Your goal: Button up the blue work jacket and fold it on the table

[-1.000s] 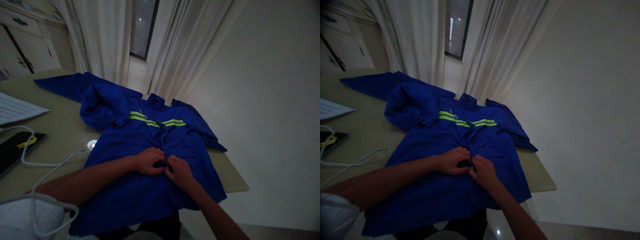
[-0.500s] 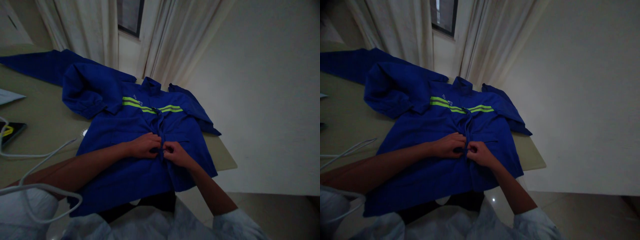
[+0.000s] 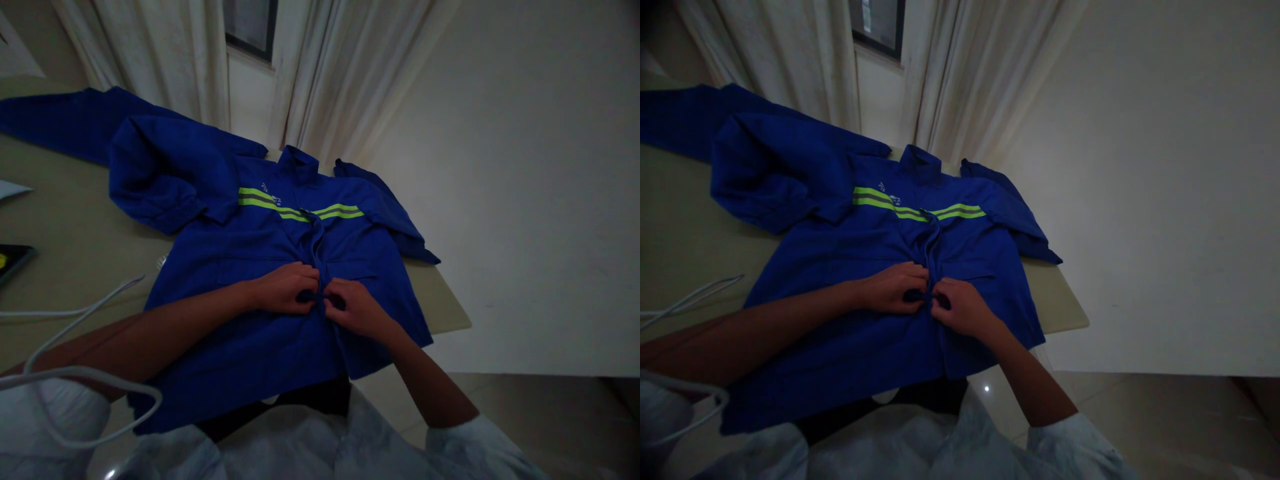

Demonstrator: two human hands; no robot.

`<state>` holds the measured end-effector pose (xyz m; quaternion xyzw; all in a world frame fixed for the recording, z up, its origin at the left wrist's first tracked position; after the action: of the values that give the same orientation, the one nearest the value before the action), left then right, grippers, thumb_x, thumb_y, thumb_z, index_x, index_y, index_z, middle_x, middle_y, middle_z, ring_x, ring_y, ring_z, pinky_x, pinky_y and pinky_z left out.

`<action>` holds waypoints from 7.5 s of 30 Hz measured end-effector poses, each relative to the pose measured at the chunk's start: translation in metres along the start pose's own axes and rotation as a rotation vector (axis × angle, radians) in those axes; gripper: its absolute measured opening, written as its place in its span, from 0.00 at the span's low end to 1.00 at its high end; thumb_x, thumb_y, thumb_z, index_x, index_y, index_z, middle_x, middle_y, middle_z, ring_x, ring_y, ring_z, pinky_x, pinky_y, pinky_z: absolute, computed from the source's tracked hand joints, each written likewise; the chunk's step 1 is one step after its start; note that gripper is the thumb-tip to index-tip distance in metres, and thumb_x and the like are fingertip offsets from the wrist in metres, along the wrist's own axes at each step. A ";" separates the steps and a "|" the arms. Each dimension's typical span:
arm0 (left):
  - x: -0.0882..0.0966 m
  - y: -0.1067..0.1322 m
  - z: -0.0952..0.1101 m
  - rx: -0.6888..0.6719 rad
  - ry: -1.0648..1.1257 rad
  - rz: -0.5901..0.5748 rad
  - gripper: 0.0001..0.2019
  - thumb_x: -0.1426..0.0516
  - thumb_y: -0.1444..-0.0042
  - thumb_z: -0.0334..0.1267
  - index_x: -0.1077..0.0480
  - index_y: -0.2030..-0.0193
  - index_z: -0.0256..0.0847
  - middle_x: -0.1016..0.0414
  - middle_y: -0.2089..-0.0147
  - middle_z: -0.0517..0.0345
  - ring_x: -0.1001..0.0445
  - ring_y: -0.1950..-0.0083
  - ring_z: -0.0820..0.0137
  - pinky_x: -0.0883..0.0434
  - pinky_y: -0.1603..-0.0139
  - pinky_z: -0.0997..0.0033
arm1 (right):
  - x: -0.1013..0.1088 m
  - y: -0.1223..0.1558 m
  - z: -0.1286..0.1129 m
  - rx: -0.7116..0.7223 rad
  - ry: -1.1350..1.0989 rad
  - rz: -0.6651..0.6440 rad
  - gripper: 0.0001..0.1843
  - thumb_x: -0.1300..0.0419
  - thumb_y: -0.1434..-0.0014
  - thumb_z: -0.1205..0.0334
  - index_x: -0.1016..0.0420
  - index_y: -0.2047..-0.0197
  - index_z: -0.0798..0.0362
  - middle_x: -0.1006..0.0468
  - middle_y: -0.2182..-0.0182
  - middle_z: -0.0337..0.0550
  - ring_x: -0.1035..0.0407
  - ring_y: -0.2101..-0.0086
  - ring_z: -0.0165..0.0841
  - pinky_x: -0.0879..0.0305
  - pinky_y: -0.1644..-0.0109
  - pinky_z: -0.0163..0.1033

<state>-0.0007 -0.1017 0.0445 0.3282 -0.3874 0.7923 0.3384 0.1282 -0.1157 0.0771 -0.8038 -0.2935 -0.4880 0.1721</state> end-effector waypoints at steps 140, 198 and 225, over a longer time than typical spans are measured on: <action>0.003 -0.001 -0.013 0.514 -0.169 0.082 0.25 0.48 0.31 0.40 0.42 0.29 0.44 0.29 0.38 0.47 0.31 0.38 0.57 0.40 0.32 0.48 | 0.100 -0.374 0.170 0.118 -0.017 -0.080 0.29 0.31 0.45 0.36 0.14 0.56 0.55 0.21 0.72 0.42 0.29 0.69 0.35 0.33 0.63 0.39; 0.023 0.052 -0.061 0.766 -0.464 -0.080 0.35 0.56 0.28 0.60 0.51 0.19 0.52 0.54 0.18 0.47 0.54 0.19 0.42 0.57 0.27 0.21 | 0.034 -0.213 0.105 0.035 -0.035 0.413 0.23 0.37 0.43 0.69 0.30 0.43 0.51 0.25 0.47 0.51 0.26 0.51 0.42 0.30 0.44 0.47; 0.059 -0.033 -0.170 0.763 -0.545 0.084 0.22 0.50 0.29 0.47 0.29 0.33 0.50 0.27 0.33 0.52 0.32 0.36 0.54 0.34 0.38 0.51 | 0.008 -0.189 0.166 -0.191 -0.428 0.600 0.23 0.36 0.47 0.60 0.27 0.47 0.49 0.20 0.60 0.43 0.27 0.66 0.38 0.29 0.59 0.43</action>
<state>-0.0510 0.0729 0.0217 0.6091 -0.1564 0.7760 0.0473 0.1234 0.1259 0.0051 -0.9502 -0.0277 -0.2620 0.1666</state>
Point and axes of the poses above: each hand's wrist, its own y-axis away from the middle knuckle, its own x-axis out of the back of the hand, z = x × y, the point moved 7 cm from there along -y, towards the middle knuckle
